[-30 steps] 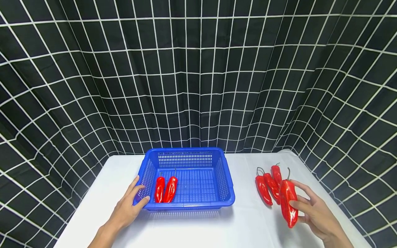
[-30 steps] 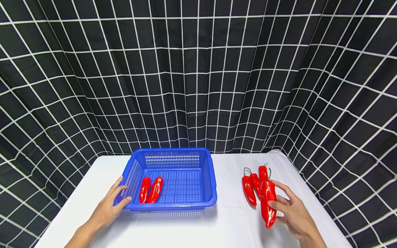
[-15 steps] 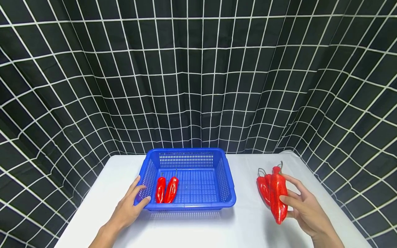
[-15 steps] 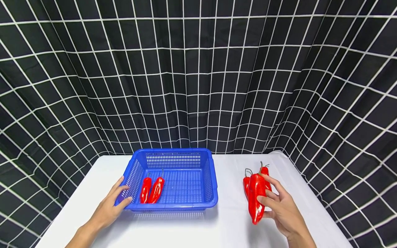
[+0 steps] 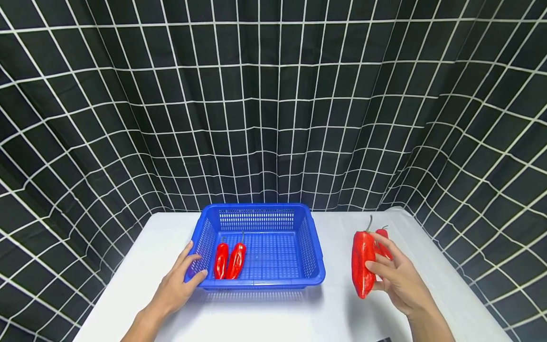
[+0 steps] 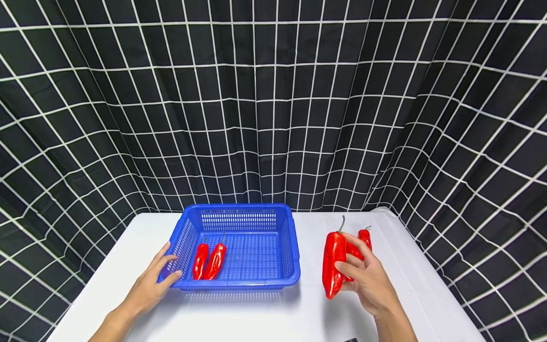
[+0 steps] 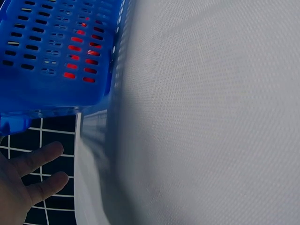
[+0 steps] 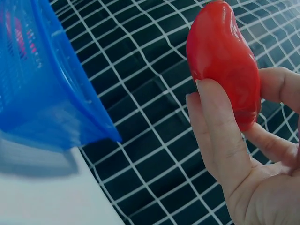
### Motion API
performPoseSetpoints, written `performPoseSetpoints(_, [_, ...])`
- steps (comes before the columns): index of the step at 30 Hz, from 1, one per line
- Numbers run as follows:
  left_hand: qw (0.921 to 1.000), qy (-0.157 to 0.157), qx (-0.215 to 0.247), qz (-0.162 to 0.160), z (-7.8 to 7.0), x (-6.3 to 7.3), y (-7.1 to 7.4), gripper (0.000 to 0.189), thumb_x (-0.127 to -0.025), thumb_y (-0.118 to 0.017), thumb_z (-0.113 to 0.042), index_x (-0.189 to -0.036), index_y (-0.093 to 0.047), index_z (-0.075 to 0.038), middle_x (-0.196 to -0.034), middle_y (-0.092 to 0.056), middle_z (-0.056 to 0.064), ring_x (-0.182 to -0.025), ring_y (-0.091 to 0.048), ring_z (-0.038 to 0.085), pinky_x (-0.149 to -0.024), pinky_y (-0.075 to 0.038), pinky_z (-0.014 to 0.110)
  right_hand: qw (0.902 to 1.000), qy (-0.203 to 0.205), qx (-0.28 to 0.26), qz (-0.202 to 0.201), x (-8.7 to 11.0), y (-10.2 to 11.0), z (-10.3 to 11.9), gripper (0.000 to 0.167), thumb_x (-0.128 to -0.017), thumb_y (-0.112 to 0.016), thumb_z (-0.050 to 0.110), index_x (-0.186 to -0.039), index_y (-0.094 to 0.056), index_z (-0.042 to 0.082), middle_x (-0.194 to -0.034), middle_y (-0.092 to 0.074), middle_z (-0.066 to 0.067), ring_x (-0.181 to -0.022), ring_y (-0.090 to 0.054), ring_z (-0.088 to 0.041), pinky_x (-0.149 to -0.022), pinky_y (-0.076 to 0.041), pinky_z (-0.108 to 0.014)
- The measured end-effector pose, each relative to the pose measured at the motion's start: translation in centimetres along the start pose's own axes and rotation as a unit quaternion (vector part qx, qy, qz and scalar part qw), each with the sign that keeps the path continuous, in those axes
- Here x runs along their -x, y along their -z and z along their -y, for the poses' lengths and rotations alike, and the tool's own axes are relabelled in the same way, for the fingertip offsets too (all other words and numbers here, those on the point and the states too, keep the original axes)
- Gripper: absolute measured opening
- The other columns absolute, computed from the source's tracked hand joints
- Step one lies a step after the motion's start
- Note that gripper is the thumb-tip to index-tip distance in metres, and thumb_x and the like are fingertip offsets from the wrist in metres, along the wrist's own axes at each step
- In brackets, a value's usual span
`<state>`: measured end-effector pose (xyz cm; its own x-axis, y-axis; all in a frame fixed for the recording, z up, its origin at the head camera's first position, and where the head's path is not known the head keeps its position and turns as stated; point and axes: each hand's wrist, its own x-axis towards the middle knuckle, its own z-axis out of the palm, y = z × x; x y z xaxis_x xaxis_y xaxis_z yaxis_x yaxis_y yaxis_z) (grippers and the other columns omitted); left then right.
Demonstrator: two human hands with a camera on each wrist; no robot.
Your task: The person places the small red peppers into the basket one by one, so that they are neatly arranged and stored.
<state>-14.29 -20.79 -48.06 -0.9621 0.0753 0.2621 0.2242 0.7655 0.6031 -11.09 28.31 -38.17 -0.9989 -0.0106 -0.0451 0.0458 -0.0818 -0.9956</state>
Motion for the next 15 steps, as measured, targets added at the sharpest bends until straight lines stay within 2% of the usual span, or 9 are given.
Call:
performPoseSetpoints(7, [1.0, 0.002, 0.002, 0.001, 0.0, 0.0, 0.1, 0.048, -0.092, -0.06, -0.046, -0.128, -0.058, -0.014, -0.158, -0.021, 0.007, -0.134, -0.032, 0.045, -0.094, -0.033, 0.069, 0.9999, -0.003, -0.009, 0.011, -1.0, -2.0, 0.2, 0.071, -0.088, -0.067, 0.006, -0.147, -0.03, 0.017, -0.134, -0.038, -0.022, -0.111, -0.051, -0.03, -0.077, -0.053, -0.053])
performPoseSetpoints(15, [1.0, -0.001, 0.003, 0.001, -0.3, 0.0, 0.2, 0.046, -0.093, -0.06, -0.044, -0.128, -0.058, -0.014, -0.158, -0.021, 0.007, -0.134, -0.032, 0.045, -0.094, -0.034, 0.068, 0.9991, 0.001, -0.031, 0.029, -2.3, -3.9, -0.3, 0.07, -0.086, -0.068, 0.004, -0.146, -0.034, 0.015, -0.124, -0.051, -0.024, -0.105, -0.059, -0.035, -0.072, -0.052, -0.059])
